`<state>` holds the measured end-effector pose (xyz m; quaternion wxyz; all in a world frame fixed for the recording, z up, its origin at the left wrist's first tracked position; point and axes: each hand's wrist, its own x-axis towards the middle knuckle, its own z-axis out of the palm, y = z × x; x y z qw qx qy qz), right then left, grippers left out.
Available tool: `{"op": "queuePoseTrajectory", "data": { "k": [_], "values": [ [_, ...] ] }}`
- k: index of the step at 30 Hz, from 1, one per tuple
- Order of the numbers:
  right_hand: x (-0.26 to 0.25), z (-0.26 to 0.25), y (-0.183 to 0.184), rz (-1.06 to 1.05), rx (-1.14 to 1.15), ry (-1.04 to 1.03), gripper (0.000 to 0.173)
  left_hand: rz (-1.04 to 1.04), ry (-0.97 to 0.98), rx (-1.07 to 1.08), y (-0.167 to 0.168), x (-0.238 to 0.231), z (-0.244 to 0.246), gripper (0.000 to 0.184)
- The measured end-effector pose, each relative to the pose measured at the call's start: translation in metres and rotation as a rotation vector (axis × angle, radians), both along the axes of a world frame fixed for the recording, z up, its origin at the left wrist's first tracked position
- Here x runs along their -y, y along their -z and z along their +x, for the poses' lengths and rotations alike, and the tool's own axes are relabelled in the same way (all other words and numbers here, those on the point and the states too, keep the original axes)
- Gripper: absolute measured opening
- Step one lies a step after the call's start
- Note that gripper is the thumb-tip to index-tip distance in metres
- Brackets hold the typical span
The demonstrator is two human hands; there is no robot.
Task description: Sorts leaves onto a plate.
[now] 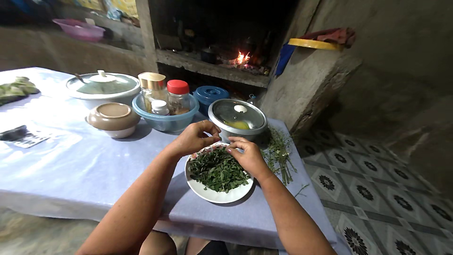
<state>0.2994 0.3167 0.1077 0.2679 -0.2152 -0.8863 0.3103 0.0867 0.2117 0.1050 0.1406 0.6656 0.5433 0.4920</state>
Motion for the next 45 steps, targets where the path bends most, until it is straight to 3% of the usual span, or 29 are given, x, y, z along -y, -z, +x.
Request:
{"op": "queuePoseTrajectory", "data": {
  "k": [5,9,16,21,26,30,34,37,39,45],
  "values": [
    [0.0,0.0,0.001,-0.011,-0.009,-0.029,0.032,-0.002,0.03,-0.018,0.001,-0.001,0.002,0.009],
    [0.002,0.0,0.002,0.03,-0.093,-0.034,0.01,0.016,0.073,-0.049,0.004,-0.004,0.007,0.01],
    [-0.019,0.013,-0.012,0.169,-0.077,0.035,0.006,-0.024,0.034,-0.071,0.002,-0.002,0.003,0.01],
    [-0.056,0.045,-0.031,0.336,0.215,0.355,0.014,-0.204,0.043,-0.196,-0.003,0.003,-0.006,0.013],
    [-0.076,0.055,-0.041,0.244,0.694,0.725,0.028,-0.37,0.15,-0.29,-0.004,0.008,0.001,0.011],
    [-0.081,0.051,-0.036,0.218,0.702,0.787,0.043,-0.385,0.186,-0.336,0.004,0.001,0.005,0.02],
    [-0.06,0.045,-0.034,0.451,0.423,0.703,0.049,-0.406,0.183,-0.39,0.006,-0.001,0.01,0.017],
    [-0.043,0.038,-0.026,0.589,0.158,0.492,0.03,-0.345,0.18,-0.413,0.006,-0.002,0.009,0.011],
    [-0.029,0.03,-0.022,0.561,0.11,0.366,0.013,-0.311,0.152,-0.386,0.005,-0.001,0.008,0.01],
    [-0.001,0.008,-0.006,0.211,0.056,0.03,0.026,-0.21,0.092,-0.342,-0.001,0.002,0.008,0.007]
  ]
}}
